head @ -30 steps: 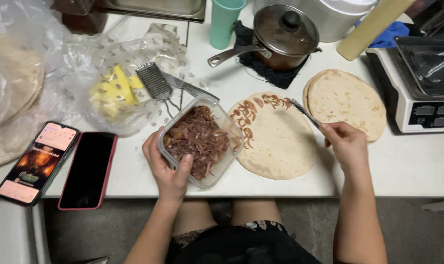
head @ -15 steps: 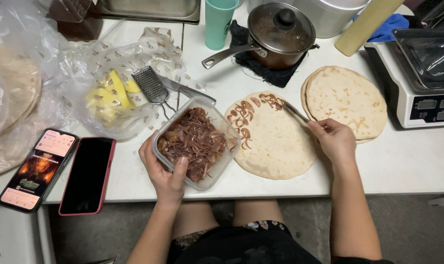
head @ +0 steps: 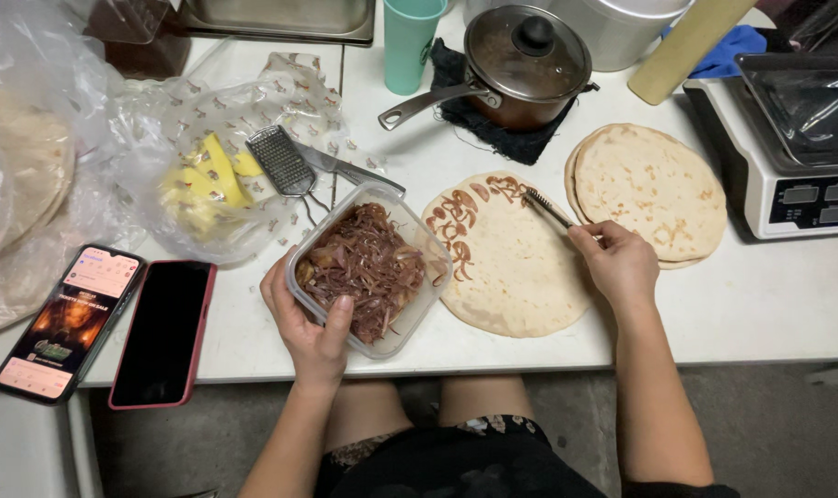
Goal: The person sits at a prep table and uses tongs to place shredded cooked meat from a plastic container onto large tortillas one at a time, spreading the meat across each tortilla surface. A phone plays a video beside the work area while they continue filling tortillas.
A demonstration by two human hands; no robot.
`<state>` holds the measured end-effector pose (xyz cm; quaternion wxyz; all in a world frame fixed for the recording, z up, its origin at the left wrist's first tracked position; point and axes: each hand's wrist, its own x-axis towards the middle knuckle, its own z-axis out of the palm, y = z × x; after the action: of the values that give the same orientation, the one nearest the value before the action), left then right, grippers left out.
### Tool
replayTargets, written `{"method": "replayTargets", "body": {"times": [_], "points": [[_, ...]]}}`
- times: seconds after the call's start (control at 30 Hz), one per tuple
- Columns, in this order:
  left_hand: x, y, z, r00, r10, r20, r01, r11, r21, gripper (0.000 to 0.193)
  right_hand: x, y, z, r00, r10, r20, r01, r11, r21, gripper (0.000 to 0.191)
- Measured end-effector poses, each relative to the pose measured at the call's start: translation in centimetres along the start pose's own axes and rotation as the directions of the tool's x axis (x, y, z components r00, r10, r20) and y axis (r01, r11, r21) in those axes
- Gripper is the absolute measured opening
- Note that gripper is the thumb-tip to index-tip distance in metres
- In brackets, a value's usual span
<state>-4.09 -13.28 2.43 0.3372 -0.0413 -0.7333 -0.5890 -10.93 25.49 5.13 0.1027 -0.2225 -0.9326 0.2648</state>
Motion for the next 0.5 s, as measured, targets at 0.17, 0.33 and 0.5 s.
{"method": "replayTargets", "body": {"times": [0.17, 0.33, 0.5], "points": [[-0.12, -0.02, 0.1, 1.0, 0.002, 0.001, -0.002, 1.0, 0.009, 0.076, -0.07, 0.12, 0.21, 0.997, -0.07, -0.04, 0.07, 0.998, -0.009, 0.033], [0.02, -0.05, 0.19, 1.0, 0.0, -0.004, 0.0, 1.0, -0.011, 0.077, -0.09, 0.2, -0.08, 0.998, 0.051, 0.021, -0.053, 0.989, 0.138, 0.033], [0.04, -0.06, 0.15, 1.0, -0.002, 0.013, 0.002, 1.0, 0.001, 0.076, -0.45, 0.2, 0.24, 0.999, -0.035, -0.036, 0.037, 0.997, 0.066, 0.032]]}}
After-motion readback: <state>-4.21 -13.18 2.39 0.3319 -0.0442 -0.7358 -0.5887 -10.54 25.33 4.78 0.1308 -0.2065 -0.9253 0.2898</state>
